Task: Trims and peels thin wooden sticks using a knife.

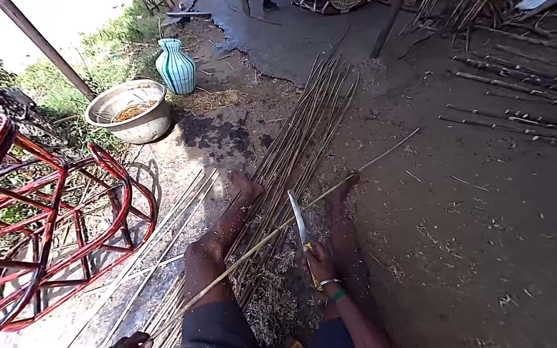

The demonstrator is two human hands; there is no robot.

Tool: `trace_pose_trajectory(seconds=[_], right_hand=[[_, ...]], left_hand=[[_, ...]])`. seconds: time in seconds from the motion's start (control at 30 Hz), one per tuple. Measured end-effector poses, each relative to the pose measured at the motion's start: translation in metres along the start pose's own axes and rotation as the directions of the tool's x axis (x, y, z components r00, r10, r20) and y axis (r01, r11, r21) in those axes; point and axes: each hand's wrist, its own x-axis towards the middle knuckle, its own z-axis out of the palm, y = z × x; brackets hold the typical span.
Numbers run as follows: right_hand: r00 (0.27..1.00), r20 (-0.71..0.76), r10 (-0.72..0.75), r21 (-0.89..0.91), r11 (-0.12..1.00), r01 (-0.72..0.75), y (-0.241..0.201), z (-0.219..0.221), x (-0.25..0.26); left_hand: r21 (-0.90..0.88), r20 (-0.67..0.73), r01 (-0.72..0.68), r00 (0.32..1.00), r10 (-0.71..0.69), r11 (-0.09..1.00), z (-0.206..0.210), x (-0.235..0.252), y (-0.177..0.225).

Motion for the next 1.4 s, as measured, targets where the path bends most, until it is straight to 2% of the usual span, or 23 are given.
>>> trace_pose_trajectory(seconds=[0.07,0.13,0.17,0.27,0.3,0.37,0.4,0.47,0.5,0.53,0.6,0.63,0.73,0.8,0.83,0.93,1.03,1.07,1.13,1.17,1.27,1.37,1.4], right_hand=[[1.000,0.016,0.018,0.009,1.000,-0.018,0.001,0.007,0.009],[0.999,0.026,0.037,-0.002,0.999,-0.037,-0.004,0.016,0.014],[0.999,0.024,0.028,-0.031,0.999,-0.027,-0.005,0.018,0.016],[1.000,0.002,0.011,-0.154,0.988,-0.010,0.004,0.016,0.030],[1.000,-0.024,0.015,-0.171,0.985,-0.019,0.008,0.015,0.033],[0.997,-0.062,0.039,-0.180,0.983,-0.049,0.014,0.017,0.030],[1.000,-0.016,0.021,-0.226,0.974,-0.024,0.015,0.020,0.022],[0.975,0.202,-0.094,-0.368,0.915,0.165,0.012,0.021,0.004],[0.959,0.250,-0.135,-0.408,0.883,0.231,0.010,0.019,0.008],[0.968,0.215,-0.130,-0.408,0.889,0.210,0.009,0.014,0.017],[0.999,0.032,-0.021,-0.298,0.954,0.030,0.018,0.012,0.026],[1.000,0.017,-0.002,-0.272,0.962,0.007,0.020,0.017,0.022],[0.989,0.127,-0.079,-0.357,0.926,0.120,0.005,0.018,0.015],[1.000,0.030,-0.005,-0.315,0.949,0.014,0.006,0.012,0.021],[0.999,0.033,0.021,-0.288,0.957,-0.011,0.010,0.018,0.016],[0.967,0.246,-0.068,-0.435,0.884,0.173,-0.003,0.026,0.011],[0.999,0.031,-0.017,-0.329,0.944,0.026,0.016,0.021,0.022],[0.999,0.045,-0.019,-0.329,0.944,0.033,0.013,0.022,0.022],[0.969,0.240,-0.066,-0.451,0.876,0.171,-0.001,0.023,0.012],[0.964,0.256,-0.074,-0.468,0.863,0.190,-0.005,0.022,0.014],[1.000,0.019,-0.018,-0.342,0.939,0.023,0.012,0.019,0.020],[0.967,0.238,-0.090,-0.482,0.853,0.199,0.001,0.020,0.015],[0.972,0.216,-0.089,-0.475,0.860,0.184,0.002,0.018,0.020]], left_hand=[[0.046,-0.222,-0.100,0.969,0.108,0.994,0.009,-0.001,0.029],[0.112,-0.423,-0.262,0.860,0.284,0.959,0.030,0.027,0.083],[0.116,-0.446,-0.306,0.834,0.325,0.945,0.041,0.047,0.115],[0.137,-0.190,-0.195,0.957,0.219,0.971,0.058,0.110,0.204],[0.166,-0.119,-0.154,0.977,0.175,0.974,0.062,0.128,0.229],[0.151,-0.075,-0.086,0.992,0.098,0.985,0.068,0.151,0.262],[0.121,-0.072,-0.053,0.995,0.062,0.991,0.069,0.157,0.270],[0.060,-0.080,-0.021,0.996,0.026,0.998,0.067,0.163,0.270],[0.041,-0.071,-0.030,0.997,0.033,0.999,0.063,0.167,0.269],[0.027,-0.057,-0.039,0.998,0.040,0.999,0.060,0.171,0.269],[0.011,-0.011,-0.040,0.999,0.040,0.999,0.063,0.168,0.266],[0.007,0.011,-0.039,0.999,0.039,0.999,0.063,0.165,0.264],[-0.015,0.025,-0.062,0.998,0.063,0.998,0.055,0.169,0.263],[-0.024,0.034,-0.065,0.997,0.066,0.998,0.058,0.170,0.263],[-0.023,0.037,-0.059,0.998,0.060,0.998,0.061,0.169,0.261],[-0.024,0.018,-0.076,0.997,0.077,0.997,0.057,0.179,0.263],[-0.042,0.055,-0.071,0.996,0.073,0.997,0.060,0.177,0.261],[-0.035,0.054,-0.074,0.996,0.075,0.997,0.059,0.179,0.262],[-0.033,0.044,-0.095,0.994,0.096,0.995,0.055,0.184,0.262],[-0.037,0.046,-0.106,0.993,0.107,0.994,0.053,0.186,0.263],[-0.040,0.084,-0.117,0.989,0.120,0.992,0.059,0.183,0.261],[-0.026,0.086,-0.122,0.988,0.124,0.992,0.052,0.186,0.263],[-0.020,0.090,-0.120,0.989,0.121,0.993,0.051,0.187,0.264]])
